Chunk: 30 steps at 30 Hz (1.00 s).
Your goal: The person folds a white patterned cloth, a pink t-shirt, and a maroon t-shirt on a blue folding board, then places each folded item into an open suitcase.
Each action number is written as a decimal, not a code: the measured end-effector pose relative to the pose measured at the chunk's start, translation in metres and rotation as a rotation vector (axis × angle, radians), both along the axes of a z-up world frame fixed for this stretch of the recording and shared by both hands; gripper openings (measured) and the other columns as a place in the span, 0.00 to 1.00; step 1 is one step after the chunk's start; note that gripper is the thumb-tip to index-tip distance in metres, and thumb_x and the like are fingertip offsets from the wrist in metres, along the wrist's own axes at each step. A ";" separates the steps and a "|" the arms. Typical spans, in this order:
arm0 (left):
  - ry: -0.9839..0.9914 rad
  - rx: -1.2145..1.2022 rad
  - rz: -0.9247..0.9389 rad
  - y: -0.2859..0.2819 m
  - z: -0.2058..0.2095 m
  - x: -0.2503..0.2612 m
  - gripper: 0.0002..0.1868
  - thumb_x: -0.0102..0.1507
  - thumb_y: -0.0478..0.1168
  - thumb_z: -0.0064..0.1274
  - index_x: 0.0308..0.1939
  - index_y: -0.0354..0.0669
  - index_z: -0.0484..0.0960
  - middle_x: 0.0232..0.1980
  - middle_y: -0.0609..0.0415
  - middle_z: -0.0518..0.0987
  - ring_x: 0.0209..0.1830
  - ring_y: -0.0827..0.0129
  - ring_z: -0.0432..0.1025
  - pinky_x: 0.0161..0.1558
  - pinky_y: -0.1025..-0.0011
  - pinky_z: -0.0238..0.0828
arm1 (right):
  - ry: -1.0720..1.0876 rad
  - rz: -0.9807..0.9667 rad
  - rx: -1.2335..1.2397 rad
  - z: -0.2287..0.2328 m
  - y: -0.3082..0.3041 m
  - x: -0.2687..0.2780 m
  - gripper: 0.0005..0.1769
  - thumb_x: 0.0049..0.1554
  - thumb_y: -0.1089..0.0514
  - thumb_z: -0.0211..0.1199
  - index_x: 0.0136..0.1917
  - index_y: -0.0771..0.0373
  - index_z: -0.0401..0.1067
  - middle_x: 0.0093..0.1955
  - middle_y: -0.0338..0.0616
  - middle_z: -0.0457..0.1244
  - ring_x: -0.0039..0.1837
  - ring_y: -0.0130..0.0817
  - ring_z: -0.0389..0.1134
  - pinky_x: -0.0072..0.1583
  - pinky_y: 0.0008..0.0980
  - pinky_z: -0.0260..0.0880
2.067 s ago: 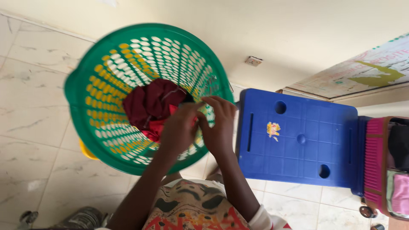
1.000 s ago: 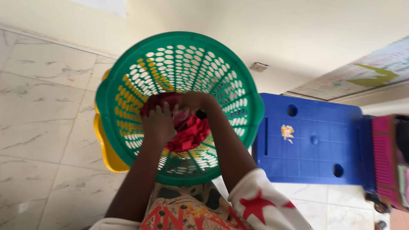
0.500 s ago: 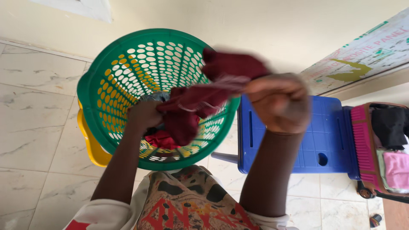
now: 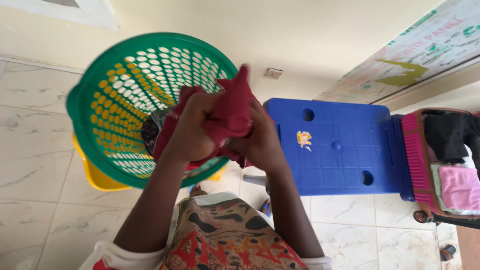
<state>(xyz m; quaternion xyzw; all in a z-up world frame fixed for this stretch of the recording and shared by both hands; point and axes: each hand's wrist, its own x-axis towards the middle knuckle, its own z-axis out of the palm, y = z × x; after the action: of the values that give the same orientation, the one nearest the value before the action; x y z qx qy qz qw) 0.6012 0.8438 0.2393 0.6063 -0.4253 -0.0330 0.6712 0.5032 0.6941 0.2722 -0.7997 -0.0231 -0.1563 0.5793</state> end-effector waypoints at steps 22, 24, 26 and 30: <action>-0.284 0.897 0.359 -0.274 -0.013 -0.163 0.14 0.56 0.50 0.66 0.44 0.55 0.87 0.37 0.52 0.85 0.40 0.54 0.80 0.41 0.54 0.75 | -0.320 -0.901 -0.477 -0.018 -0.415 -0.211 0.12 0.55 0.75 0.66 0.52 0.67 0.81 0.46 0.41 0.69 0.47 0.25 0.67 0.49 0.28 0.68; -0.301 0.910 0.432 -0.279 -0.044 -0.165 0.14 0.53 0.48 0.67 0.41 0.51 0.87 0.36 0.51 0.84 0.40 0.54 0.80 0.41 0.55 0.76 | -0.258 -0.959 -0.617 -0.042 -0.423 -0.226 0.14 0.48 0.72 0.74 0.47 0.62 0.83 0.41 0.45 0.67 0.44 0.31 0.71 0.47 0.30 0.70; -0.382 0.789 0.488 -0.285 -0.070 -0.166 0.15 0.47 0.46 0.68 0.36 0.50 0.86 0.38 0.49 0.84 0.42 0.53 0.80 0.40 0.57 0.76 | -0.209 -0.976 -0.571 -0.059 -0.429 -0.237 0.13 0.48 0.69 0.76 0.47 0.62 0.81 0.42 0.44 0.68 0.45 0.33 0.72 0.48 0.30 0.72; -0.147 0.847 0.343 -0.289 -0.099 -0.165 0.16 0.52 0.41 0.64 0.44 0.49 0.84 0.40 0.51 0.86 0.44 0.53 0.80 0.47 0.55 0.76 | -0.114 -1.044 -0.537 -0.079 -0.433 -0.263 0.14 0.46 0.66 0.79 0.46 0.61 0.80 0.43 0.44 0.68 0.45 0.35 0.72 0.47 0.33 0.72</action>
<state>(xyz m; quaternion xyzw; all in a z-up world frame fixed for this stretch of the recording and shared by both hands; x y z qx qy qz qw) 0.4362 0.5550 0.1405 0.8894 -0.3143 -0.0493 0.3284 0.2397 0.2615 0.1932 -0.8143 0.3035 -0.4522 0.2007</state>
